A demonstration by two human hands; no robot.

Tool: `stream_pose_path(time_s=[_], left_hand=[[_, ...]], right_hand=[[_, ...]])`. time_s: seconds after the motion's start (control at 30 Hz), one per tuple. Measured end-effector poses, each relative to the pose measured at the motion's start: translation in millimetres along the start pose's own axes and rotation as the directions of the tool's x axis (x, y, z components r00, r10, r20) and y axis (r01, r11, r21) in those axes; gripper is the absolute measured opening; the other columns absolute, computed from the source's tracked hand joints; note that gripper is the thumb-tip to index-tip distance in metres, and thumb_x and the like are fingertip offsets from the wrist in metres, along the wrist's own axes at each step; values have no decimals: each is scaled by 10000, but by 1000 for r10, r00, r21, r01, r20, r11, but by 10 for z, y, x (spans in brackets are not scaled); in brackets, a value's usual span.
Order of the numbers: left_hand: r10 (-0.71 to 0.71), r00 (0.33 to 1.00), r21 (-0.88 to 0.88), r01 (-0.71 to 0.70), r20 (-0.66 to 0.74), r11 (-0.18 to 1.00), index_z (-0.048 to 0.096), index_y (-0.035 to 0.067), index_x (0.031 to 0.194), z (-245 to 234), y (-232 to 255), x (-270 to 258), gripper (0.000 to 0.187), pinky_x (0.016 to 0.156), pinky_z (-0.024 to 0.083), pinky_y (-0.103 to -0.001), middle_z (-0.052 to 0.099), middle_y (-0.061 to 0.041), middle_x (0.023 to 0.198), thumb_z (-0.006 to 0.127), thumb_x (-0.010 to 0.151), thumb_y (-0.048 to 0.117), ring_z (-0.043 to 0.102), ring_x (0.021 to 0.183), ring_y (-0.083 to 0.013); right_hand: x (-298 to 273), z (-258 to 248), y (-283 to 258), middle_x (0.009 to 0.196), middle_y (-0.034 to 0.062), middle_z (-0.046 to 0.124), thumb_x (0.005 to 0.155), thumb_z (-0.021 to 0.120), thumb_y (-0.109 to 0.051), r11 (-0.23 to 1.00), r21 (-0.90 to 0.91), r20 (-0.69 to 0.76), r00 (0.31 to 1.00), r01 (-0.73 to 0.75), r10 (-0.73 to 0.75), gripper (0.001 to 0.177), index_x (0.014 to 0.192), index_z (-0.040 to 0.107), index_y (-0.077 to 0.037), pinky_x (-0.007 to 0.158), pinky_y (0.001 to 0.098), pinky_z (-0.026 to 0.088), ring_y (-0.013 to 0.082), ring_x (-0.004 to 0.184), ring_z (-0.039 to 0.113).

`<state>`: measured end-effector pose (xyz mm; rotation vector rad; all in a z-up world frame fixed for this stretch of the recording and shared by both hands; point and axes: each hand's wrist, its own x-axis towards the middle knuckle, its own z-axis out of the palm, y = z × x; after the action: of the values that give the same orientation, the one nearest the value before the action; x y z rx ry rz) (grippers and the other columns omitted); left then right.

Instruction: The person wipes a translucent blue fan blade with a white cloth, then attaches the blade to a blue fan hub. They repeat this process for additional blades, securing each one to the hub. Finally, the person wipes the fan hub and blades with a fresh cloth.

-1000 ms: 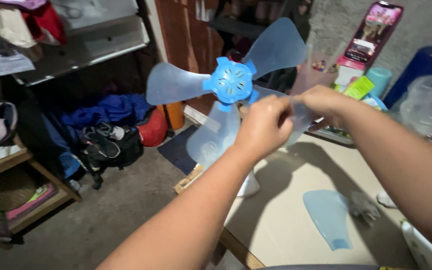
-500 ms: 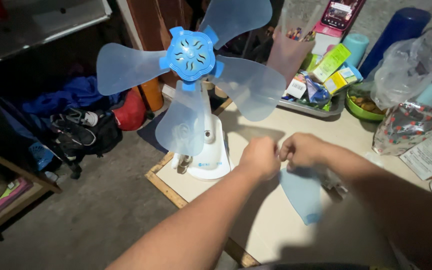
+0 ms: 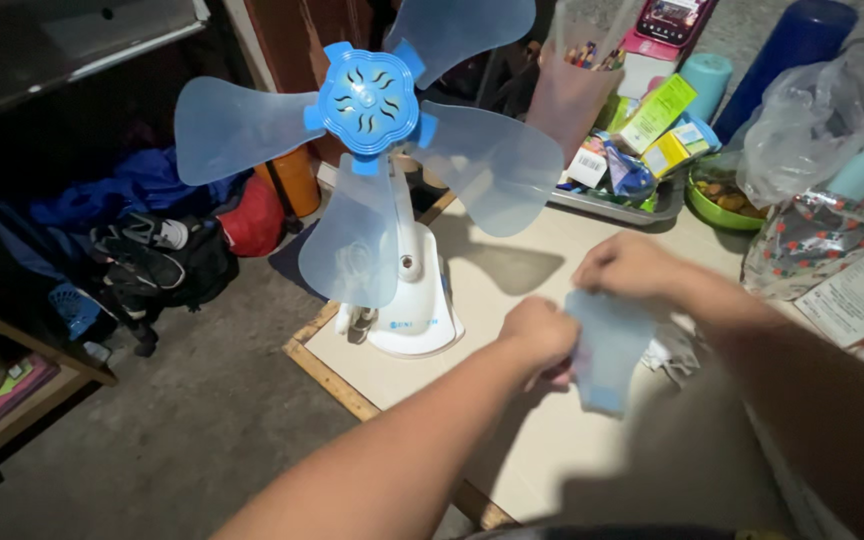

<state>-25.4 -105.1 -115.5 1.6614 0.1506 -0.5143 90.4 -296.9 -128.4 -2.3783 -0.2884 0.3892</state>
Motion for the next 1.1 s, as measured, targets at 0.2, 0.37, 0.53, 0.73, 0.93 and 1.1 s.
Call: stream_pose_path(time_s=[0.2,0.37,0.53,0.73,0.93,1.1], left_hand=[[379,919,180,-357,-107,916,708,-42,751,-19,673,-191,263,601,584,-455,744,-210,710,601,844,179,731,631,-341],[691,664,451,-543,-285,708,731,67,831,-189,1148,-374,315,836,549,-512,721,-206,867,621,861,361,699,899,-442],[789,451,473,-633,-418,613,754,95,848,-671,1552,-436,316,815,582,-472,746,-194,846,599,873,370,732,867,-406],[794,133,574,-621,-594,534,740,112,908,-1478,1878,-457,313,801,571,-491,759,-170,883,590,937,386,720,899,-409],[716,-8,607,-536,-698,586,745,140,922,-2360,2240,-540,327,730,562,-480,769,-122,830,612,931,439,730,823,-377],[512,410,217,-581,-754,785,697,41,974,-2682,2074,-586,239,503,616,-363,776,-135,745,624,870,243,782,551,-226]], right_hand=[[-211,-741,-647,757,32,697,898,755,-315,964,174,-157,960,-203,231,243,913,829,-83,537,293,384,125,601,500],[-382,-1186,-1323,737,-25,641,924,723,-268,959,277,-227,966,-61,127,196,930,776,-80,523,250,367,62,617,506],[-401,-1350,-1975,835,-18,645,975,705,-281,897,411,-288,957,165,-44,199,995,725,-84,592,282,448,103,712,565],[-256,-1141,-2817,989,17,727,922,688,-252,656,697,-162,955,289,-248,210,1092,729,-135,751,317,604,146,883,711],[321,-1001,-3456,1002,67,725,984,733,-109,718,453,-198,845,528,-497,200,1172,691,-56,798,316,593,138,827,664],[916,-1096,-3865,1033,125,741,994,660,-117,823,223,-130,853,522,-506,265,1220,560,-23,769,320,613,220,927,752]])
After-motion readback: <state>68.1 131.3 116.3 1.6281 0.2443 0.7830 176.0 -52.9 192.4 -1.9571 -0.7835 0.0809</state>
